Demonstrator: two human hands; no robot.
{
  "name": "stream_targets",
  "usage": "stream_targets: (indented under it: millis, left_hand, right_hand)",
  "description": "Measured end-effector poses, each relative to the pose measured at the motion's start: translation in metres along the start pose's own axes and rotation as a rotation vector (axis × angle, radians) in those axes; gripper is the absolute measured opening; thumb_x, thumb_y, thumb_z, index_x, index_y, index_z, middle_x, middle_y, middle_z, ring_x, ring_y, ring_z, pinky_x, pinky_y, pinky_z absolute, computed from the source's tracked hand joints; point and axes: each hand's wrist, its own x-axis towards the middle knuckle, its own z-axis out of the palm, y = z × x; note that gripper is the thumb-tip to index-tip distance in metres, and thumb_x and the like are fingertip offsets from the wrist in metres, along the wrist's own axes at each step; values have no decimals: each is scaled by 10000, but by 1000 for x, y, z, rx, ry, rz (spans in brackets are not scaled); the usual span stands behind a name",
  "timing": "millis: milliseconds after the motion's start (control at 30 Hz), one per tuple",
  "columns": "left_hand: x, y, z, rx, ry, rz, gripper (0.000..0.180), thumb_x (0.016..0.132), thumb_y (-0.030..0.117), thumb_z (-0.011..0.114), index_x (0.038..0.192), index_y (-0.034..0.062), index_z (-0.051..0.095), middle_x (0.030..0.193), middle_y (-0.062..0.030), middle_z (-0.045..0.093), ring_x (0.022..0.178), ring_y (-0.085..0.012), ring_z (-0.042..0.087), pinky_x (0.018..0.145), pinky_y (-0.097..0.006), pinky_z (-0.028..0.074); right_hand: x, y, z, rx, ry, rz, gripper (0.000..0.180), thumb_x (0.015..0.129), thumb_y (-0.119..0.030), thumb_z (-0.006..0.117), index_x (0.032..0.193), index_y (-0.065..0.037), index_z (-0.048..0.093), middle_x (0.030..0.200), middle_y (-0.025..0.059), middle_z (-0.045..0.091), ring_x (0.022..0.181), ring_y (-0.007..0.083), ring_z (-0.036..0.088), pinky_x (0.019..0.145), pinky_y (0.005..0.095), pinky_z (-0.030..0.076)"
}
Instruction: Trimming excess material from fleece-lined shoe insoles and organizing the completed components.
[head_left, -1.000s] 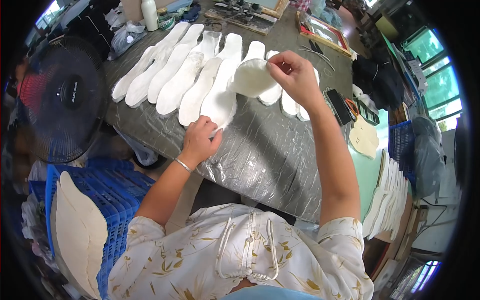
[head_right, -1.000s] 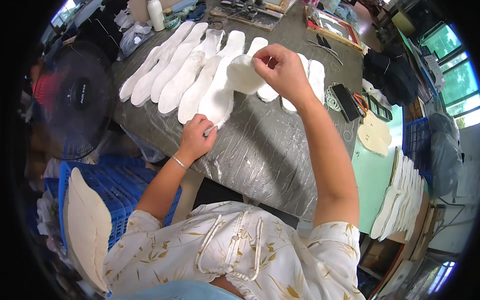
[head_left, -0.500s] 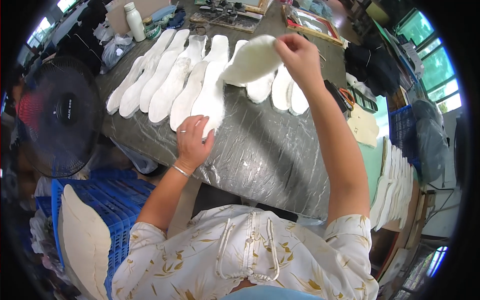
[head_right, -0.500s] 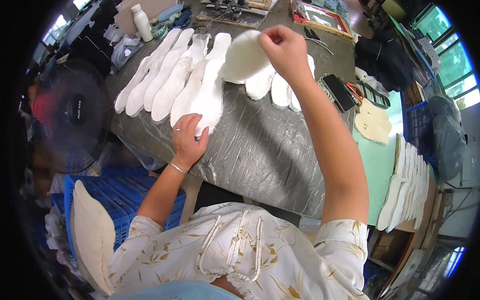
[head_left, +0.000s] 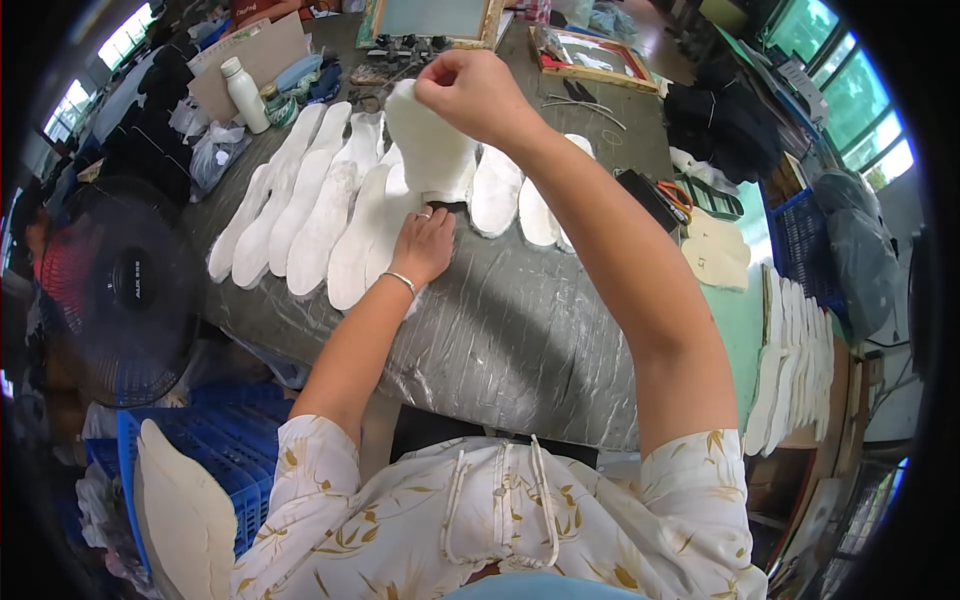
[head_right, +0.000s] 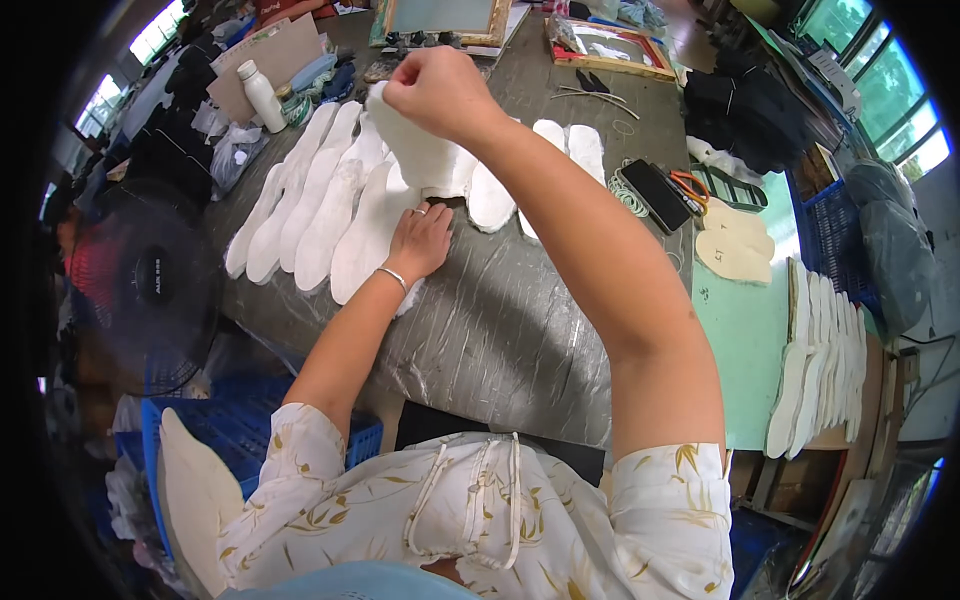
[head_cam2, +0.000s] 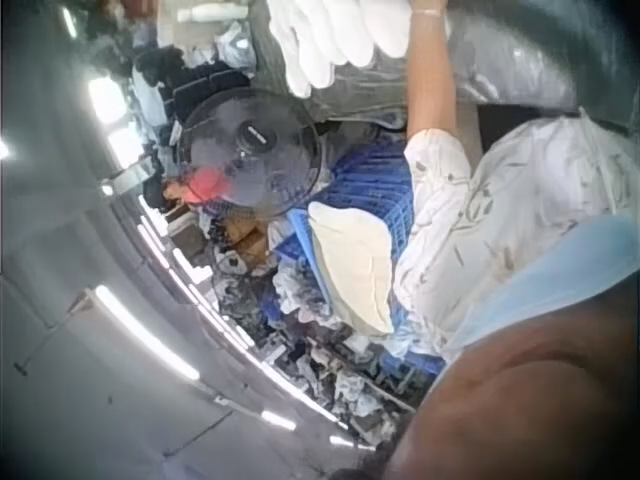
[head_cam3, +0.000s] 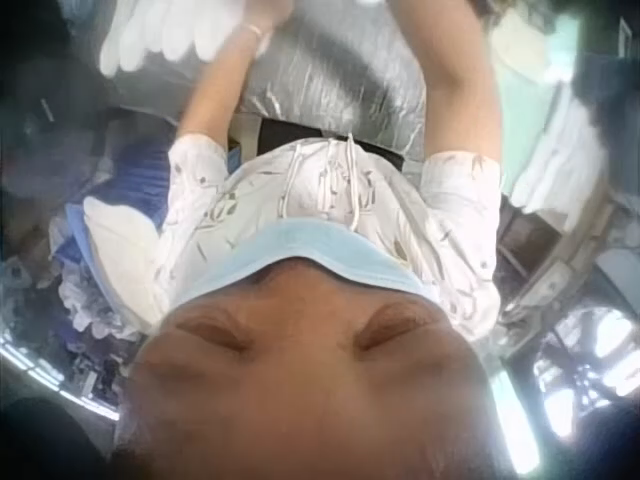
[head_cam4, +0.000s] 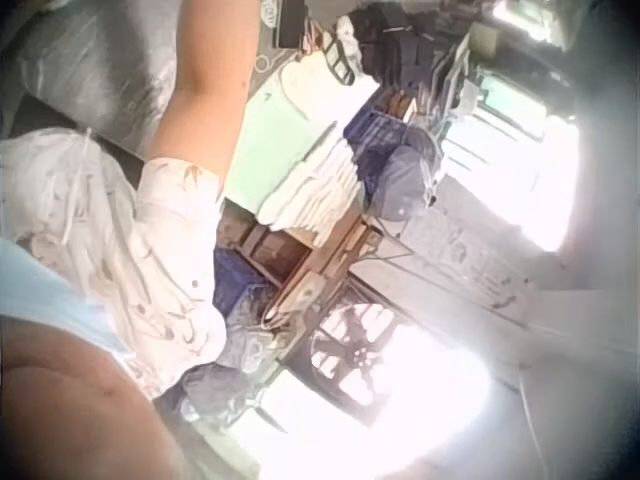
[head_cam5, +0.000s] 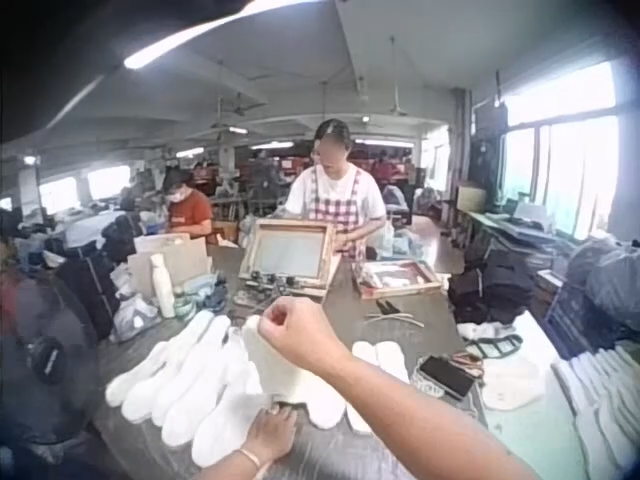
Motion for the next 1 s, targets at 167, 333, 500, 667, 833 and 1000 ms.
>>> stream_targets:
  millis: [167, 333, 500, 667, 833, 1000]
  left_hand:
    - [5, 3, 1, -4, 278, -58, 152, 853, 111, 568, 997, 66, 590, 940, -93, 609, 836, -285, 634, 711, -403, 508]
    - [12, -18, 10, 21, 264, -84, 147, 827, 121, 586, 969, 101, 616, 911, -79, 610, 776, -269, 650, 662, -385, 545]
    - [18, -23, 24, 41, 206, -71, 34, 797, 127, 585, 820, 117, 608, 849, -62, 613, 733, -268, 657, 614, -401, 542]
    - [19, -12, 29, 32, 92, -146, 56, 831, 114, 562, 792, 103, 600, 856, -67, 627, 716, -277, 663, 620, -400, 547]
    - [15, -14, 17, 71, 43, -149, 91, 860, 103, 542, 813, 88, 619, 883, -79, 636, 765, -284, 668, 667, -407, 550]
    - [21, -13, 11, 97, -39, -125, 106, 851, 100, 538, 831, 78, 640, 898, -96, 637, 803, -289, 658, 705, -408, 540]
  right_hand:
    - [1, -6, 9, -67, -23, -117, 259, 771, -222, 669, 870, 12, 716, 778, 132, 712, 711, 221, 687, 699, 324, 540]
    - [-3, -2, 14, -77, -48, -107, 207, 740, -238, 644, 782, -52, 724, 757, 143, 705, 743, 326, 684, 730, 410, 547]
    - [-2, -4, 14, -60, 31, -109, 194, 751, -225, 647, 785, -49, 722, 761, 145, 705, 744, 328, 686, 731, 405, 549]
    - [2, -6, -3, 41, 152, -185, 184, 783, -198, 654, 832, -33, 718, 754, 140, 704, 718, 289, 691, 697, 369, 549]
    - [-19, -9, -26, -1, 62, -281, 198, 850, -177, 676, 901, 14, 686, 769, 105, 697, 689, 160, 672, 667, 289, 537]
    - [-12, -6, -25, -3, 213, -155, 209, 824, -186, 666, 880, 14, 691, 764, 115, 705, 676, 184, 675, 666, 302, 536]
